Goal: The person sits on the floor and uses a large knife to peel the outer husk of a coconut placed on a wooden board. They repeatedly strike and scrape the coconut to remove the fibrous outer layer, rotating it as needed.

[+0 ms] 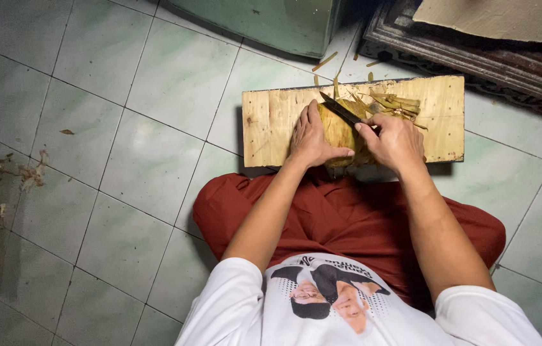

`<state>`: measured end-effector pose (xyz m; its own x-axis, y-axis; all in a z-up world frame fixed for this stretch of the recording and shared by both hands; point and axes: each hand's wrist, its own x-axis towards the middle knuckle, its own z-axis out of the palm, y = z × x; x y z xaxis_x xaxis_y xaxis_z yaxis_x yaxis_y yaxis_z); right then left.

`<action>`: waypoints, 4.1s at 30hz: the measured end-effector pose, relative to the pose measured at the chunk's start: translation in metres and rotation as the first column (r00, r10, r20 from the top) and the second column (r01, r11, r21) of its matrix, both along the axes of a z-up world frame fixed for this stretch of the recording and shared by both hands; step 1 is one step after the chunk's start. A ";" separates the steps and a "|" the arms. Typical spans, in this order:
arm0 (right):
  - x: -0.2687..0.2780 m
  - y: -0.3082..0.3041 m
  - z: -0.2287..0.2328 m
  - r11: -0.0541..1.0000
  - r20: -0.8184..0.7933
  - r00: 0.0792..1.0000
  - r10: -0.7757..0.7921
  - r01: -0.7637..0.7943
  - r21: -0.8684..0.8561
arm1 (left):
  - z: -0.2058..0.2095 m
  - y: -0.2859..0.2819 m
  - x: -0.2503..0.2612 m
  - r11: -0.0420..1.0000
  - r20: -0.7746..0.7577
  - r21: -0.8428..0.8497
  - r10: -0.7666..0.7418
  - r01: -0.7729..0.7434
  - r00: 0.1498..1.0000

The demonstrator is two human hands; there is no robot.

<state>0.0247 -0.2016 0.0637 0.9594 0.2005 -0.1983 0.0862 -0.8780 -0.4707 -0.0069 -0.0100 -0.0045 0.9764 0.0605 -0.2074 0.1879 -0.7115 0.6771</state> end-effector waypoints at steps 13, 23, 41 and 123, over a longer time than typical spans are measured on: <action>-0.018 0.011 -0.020 0.992 0.363 0.929 0.075 -0.105 0.064 | -0.048 -0.021 -0.046 0.973 0.396 -0.095 0.229 -0.209 0.889; -0.063 0.014 -0.001 0.932 0.544 0.757 0.362 -0.299 -0.203 | -0.031 -0.017 -0.041 0.970 0.198 0.125 0.184 -0.211 0.963; -0.050 0.044 0.001 0.921 0.406 0.833 0.377 -0.291 -0.257 | -0.043 -0.016 -0.045 0.970 0.311 0.050 0.209 -0.236 0.927; -0.071 0.021 0.008 0.927 0.518 0.770 0.373 -0.280 -0.251 | -0.028 -0.014 -0.048 0.977 0.193 0.124 0.150 -0.176 0.970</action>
<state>-0.0467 -0.1809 0.0714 0.7960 0.5341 0.2848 0.5825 -0.8039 -0.1202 -0.0551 -0.0235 -0.0330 0.9714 0.2375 -0.0056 0.1921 -0.7713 0.6068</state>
